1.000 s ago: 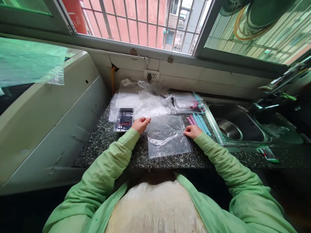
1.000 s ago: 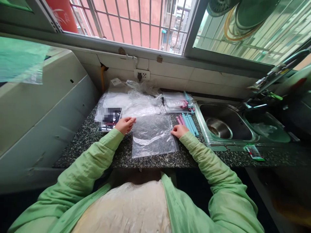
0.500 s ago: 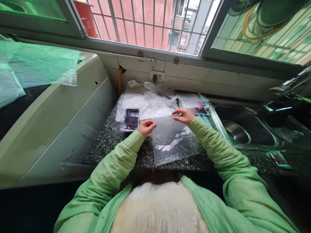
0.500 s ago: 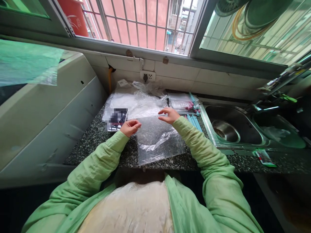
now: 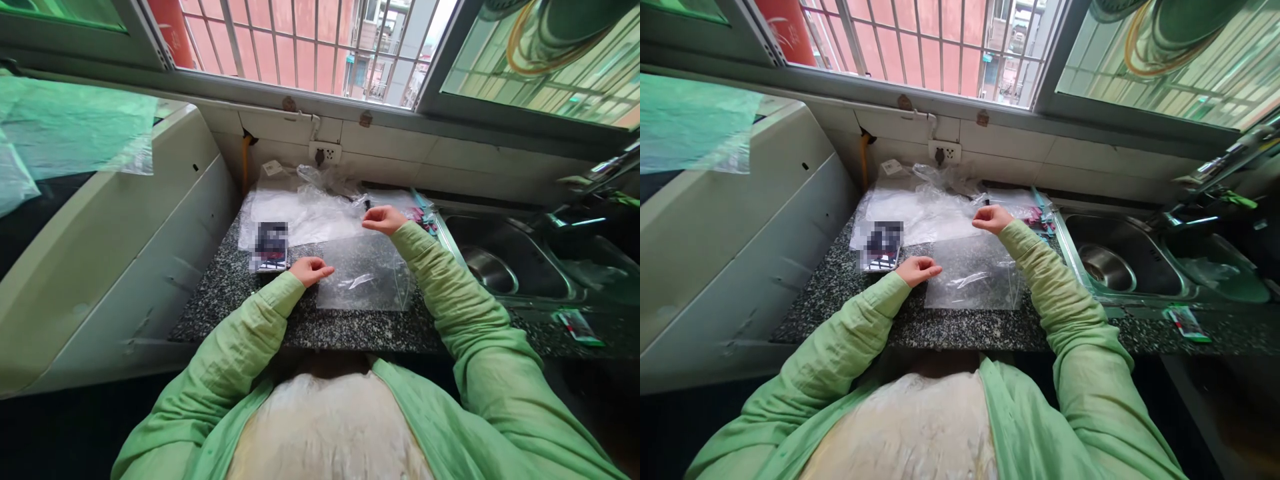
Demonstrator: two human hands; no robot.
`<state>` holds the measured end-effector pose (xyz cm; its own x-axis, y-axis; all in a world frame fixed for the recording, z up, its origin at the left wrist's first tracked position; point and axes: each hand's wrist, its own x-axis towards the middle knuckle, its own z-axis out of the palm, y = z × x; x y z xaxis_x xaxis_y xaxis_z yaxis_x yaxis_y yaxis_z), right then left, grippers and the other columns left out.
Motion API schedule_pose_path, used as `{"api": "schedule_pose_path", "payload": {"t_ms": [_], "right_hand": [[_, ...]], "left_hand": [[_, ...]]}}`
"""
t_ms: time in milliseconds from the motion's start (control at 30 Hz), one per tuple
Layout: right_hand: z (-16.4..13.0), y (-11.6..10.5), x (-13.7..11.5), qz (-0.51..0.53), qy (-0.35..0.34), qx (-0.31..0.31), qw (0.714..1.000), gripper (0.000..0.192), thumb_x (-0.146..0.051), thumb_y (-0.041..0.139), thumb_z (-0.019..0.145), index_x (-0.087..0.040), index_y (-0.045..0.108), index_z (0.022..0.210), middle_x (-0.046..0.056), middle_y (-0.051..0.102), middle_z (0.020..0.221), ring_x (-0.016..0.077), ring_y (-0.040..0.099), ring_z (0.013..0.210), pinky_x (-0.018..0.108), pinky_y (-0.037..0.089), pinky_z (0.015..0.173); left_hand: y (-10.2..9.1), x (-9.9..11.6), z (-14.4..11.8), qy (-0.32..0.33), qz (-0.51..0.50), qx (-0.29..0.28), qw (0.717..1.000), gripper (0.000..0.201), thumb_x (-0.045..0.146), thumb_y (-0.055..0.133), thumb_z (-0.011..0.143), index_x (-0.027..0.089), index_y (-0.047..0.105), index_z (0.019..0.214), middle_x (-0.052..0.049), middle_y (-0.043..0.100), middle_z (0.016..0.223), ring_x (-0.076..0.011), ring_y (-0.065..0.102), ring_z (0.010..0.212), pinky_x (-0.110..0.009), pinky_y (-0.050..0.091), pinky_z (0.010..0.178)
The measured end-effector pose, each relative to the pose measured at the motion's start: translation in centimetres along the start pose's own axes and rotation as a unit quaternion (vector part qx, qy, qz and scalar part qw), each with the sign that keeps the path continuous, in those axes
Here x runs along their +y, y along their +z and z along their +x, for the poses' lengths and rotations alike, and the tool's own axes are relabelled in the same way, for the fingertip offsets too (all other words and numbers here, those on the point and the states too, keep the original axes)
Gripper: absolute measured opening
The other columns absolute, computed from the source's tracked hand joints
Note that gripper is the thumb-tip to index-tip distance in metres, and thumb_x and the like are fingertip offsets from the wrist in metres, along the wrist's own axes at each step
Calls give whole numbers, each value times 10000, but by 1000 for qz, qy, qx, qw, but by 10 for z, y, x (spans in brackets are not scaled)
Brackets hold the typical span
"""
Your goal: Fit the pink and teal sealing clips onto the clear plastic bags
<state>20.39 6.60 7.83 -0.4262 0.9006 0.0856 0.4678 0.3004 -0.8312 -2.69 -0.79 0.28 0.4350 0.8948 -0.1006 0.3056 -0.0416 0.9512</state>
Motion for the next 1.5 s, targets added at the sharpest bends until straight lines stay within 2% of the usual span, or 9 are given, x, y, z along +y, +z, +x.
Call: {"api": "schedule_pose_path", "payload": {"t_ms": [100,233,467,600,700,933,1033,1300,1500], "right_hand": [[0,-16,4,-11,-3,30,1000,314,-425,664,544,-133,563,598,-14,536,541,71,432,512,214,349,503],[-1,-27,12,-15,1,57,998,350,-464,675,531,-137,565,591,-5,551,547,77,447,519,216,366,512],[1,-24,16,-50,1,74,996,359,-478,651,545,-132,567,589,1,548,537,77,436,503,217,355,488],[-3,-15,10,-37,-1,46,998,342,-465,635,549,-136,546,582,-9,528,528,74,432,503,215,351,488],[-8,-1,7,-21,12,-7,1000,339,-461,624,540,-137,529,572,-18,509,517,70,423,494,214,348,485],[-21,38,1,-29,3,-98,995,304,-428,583,588,-130,524,588,-26,491,516,66,408,497,209,350,492],[-24,52,-2,-59,-14,-120,991,267,-389,567,627,-126,537,598,-16,509,533,73,427,520,215,373,527],[-26,62,-2,-102,-57,-99,988,214,-325,547,671,-124,560,600,-7,533,552,81,445,547,214,382,565],[-30,61,1,-94,-58,-97,989,230,-346,545,679,-127,569,613,3,549,567,90,465,563,219,392,578]], "left_hand": [[1,-3,-1,-25,36,-62,997,443,550,601,518,122,495,471,55,373,405,-48,305,432,-208,216,440],[1,-6,0,-39,39,-99,994,425,529,625,496,114,533,477,52,403,388,-44,299,411,-202,207,425],[2,-9,-1,-11,18,-166,986,390,485,666,476,115,543,449,57,396,358,-38,289,378,-189,187,389],[1,-4,-4,3,13,-189,982,389,478,669,499,111,543,469,61,377,366,-40,294,385,-189,193,390],[-1,2,-5,12,-13,-142,990,396,492,656,508,114,535,510,64,378,402,-45,310,416,-190,220,415],[-5,12,-1,27,-67,69,995,398,506,610,537,118,525,558,61,367,444,-43,294,437,-192,223,428],[-5,13,-1,43,-74,127,988,379,494,601,552,124,518,541,58,366,437,-44,296,433,-193,231,429],[-4,7,-2,86,-16,170,982,317,419,563,626,137,513,489,46,385,403,-52,297,413,-200,234,425],[-2,8,-5,89,16,151,984,287,369,540,655,140,502,486,45,392,409,-59,319,424,-201,255,444]]}}
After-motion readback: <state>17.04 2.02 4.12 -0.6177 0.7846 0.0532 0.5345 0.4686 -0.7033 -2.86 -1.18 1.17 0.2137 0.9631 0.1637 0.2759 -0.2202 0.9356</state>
